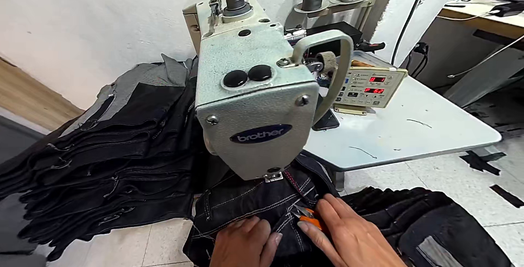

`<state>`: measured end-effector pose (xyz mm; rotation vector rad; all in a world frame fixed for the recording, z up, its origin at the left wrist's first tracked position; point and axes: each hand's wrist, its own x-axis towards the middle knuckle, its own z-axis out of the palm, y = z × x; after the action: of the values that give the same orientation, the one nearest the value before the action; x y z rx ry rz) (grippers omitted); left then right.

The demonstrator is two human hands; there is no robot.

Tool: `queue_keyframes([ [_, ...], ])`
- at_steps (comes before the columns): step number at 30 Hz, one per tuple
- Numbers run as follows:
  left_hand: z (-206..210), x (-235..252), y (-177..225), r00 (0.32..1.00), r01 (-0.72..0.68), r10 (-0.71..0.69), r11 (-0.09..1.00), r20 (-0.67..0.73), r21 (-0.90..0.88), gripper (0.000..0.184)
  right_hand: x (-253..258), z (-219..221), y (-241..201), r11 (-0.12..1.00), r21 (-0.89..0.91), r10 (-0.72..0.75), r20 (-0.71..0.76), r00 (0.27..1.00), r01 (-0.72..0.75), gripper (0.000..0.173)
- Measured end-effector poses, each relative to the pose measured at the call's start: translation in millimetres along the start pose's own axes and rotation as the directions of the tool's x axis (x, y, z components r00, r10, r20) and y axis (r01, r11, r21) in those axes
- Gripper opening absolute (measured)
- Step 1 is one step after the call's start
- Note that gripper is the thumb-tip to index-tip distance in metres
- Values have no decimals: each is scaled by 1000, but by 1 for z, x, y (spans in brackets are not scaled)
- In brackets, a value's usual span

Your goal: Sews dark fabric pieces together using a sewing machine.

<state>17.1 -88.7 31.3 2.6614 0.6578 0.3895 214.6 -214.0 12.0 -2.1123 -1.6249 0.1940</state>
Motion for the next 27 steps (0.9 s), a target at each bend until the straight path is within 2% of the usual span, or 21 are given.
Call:
queue_keyframes([
  [6, 4, -1, -3, 1000, -17, 17, 1000, -20, 13, 38, -3, -7, 2, 999, 30, 18, 90, 996, -20, 63],
  [22, 7, -2, -2, 1000, -13, 13, 1000, -9, 26, 38, -7, -14, 1, 999, -18, 43, 143, 989, -41, 61],
  [24, 7, -1, -1, 1000, -10, 10, 1000, -10, 22, 37, -6, -10, 1, 999, -14, 30, 97, 995, -29, 61],
  [27, 7, 0, -1, 1000, 3, -2, 1000, -15, 21, 37, -6, 8, 3, 999, 0, -34, -83, 996, 34, 63],
])
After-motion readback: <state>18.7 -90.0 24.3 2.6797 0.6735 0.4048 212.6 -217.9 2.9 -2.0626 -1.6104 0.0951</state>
